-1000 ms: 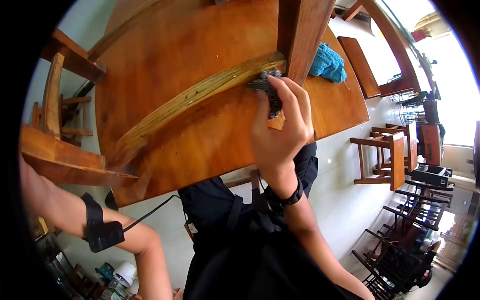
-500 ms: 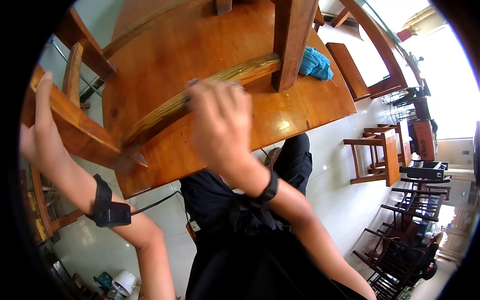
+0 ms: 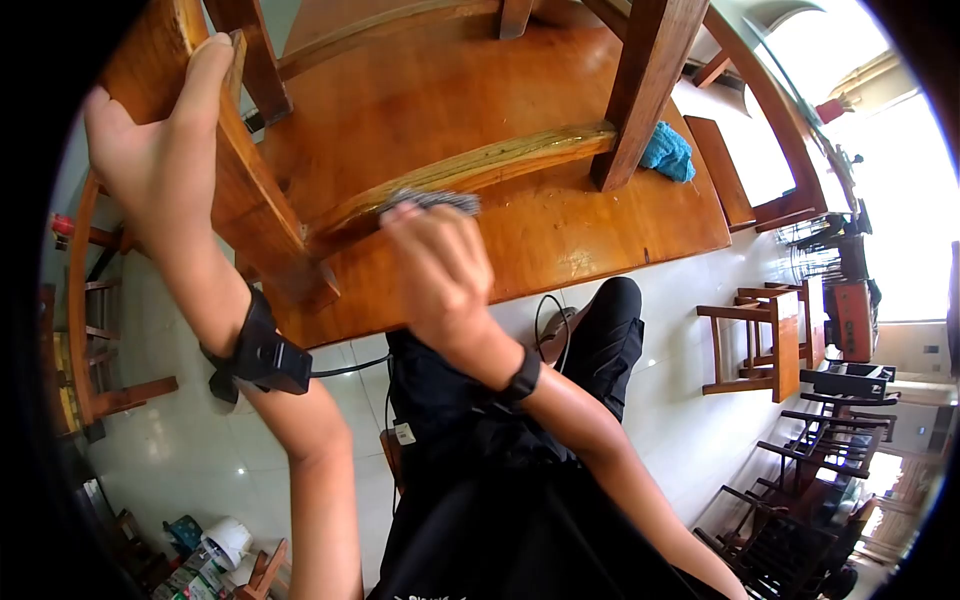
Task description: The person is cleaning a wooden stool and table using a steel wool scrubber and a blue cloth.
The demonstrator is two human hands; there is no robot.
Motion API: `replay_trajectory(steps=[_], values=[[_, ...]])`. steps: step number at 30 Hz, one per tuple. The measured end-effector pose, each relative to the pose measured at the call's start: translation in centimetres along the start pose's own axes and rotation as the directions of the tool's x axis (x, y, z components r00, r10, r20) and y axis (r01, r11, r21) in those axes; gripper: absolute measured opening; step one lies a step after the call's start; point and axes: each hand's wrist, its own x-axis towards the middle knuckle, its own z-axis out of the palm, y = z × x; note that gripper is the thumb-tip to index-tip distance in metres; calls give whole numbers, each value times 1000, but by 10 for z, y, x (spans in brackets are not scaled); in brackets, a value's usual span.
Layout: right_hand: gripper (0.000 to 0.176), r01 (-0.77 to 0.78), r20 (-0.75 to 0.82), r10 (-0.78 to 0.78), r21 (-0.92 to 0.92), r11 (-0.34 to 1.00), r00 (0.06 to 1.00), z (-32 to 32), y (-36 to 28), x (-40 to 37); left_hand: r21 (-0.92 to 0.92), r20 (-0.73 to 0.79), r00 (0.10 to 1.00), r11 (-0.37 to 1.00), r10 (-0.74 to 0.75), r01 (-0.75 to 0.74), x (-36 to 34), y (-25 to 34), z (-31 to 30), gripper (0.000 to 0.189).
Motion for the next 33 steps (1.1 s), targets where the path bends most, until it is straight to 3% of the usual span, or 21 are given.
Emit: replay_trajectory(steps=[1, 5, 7, 9, 11, 12, 17, 18, 19, 21, 23, 24, 25, 26, 27, 28, 29, 30, 31, 33], values=[[27, -48, 1, 48, 26, 999, 999, 6, -14, 2, 0, -14, 1000, 1000, -6, 6, 0, 2, 0, 36], [31, 26, -8, -26, 4, 1000, 1000, -11, 21, 1, 49, -5, 1000, 998, -29, 30, -1, 2, -3, 37], [24, -90, -47, 84, -163, 982, 995, -34, 42, 6, -124, 31, 999, 992, 8, -4, 0, -15, -4, 38], [22, -200, -134, 180, -160, 967, 975, -35, 43, 7, -108, 53, 998, 994, -21, 26, -1, -18, -6, 40], [22, -224, -181, 197, -143, 964, 963, -21, 29, 8, 430, 29, 988, 894, -150, 123, -12, 82, 11, 65], [23, -191, -137, 178, -89, 978, 974, -14, 17, 7, 428, 28, 989, 896, -145, 120, -11, 81, 10, 65], [19, -92, -58, 92, 6, 996, 994, 33, -37, 14, -103, -13, 969, 964, -247, 245, -11, 56, 6, 62], [19, -124, -35, 126, 53, 991, 991, 30, -36, 18, -104, -15, 969, 964, -248, 245, -14, 51, 11, 62], [19, -123, -32, 124, 52, 991, 992, 25, -27, 18, -222, -94, 970, 954, -225, 200, -20, 43, 19, 61], [18, -67, -90, 63, -39, 997, 994, 10, 1, 16, -331, -174, 962, 932, -212, 146, -21, 36, 23, 59], [17, -88, -163, 61, -162, 983, 985, -6, 23, 20, 169, -89, 994, 984, 61, -46, -17, 29, 16, 58], [16, -209, -206, 180, -130, 969, 962, -9, 26, 23, 216, -44, 984, 963, 172, -159, -15, 18, 4, 59], [15, -330, -246, 299, -95, 939, 922, -11, 25, 26, 221, -43, 984, 962, 171, -158, -14, 27, -5, 59], [17, -337, -253, 294, -146, 930, 922, -7, 19, 27, -143, 69, 991, 985, 111, -100, -15, 40, -17, 59], [17, -338, -259, 294, -148, 929, 920, 0, 14, 22, -481, 195, 976, 877, 94, 12, -14, 50, -21, 59], [16, -204, -204, 177, -120, 972, 963, 10, 6, 16, -484, 194, 976, 875, 100, 7, -12, 51, -13, 59], [16, -67, -151, 53, -83, 994, 987, 18, 0, 10, -195, 76, 997, 980, -15, 29, -11, 48, 2, 59], [16, -46, -80, 41, -52, 998, 996, 19, -8, 7, 105, -74, 993, 990, -89, 97, -10, 44, 12, 59], [16, -47, -83, 42, -54, 997, 996, 17, -3, 7, 102, -72, 994, 990, -87, 94, -11, 37, 17, 59], [17, -55, -119, 50, -44, 998, 992, 4, 15, 11, 134, -119, 988, 988, 94, -78, -13, 30, 19, 61]])
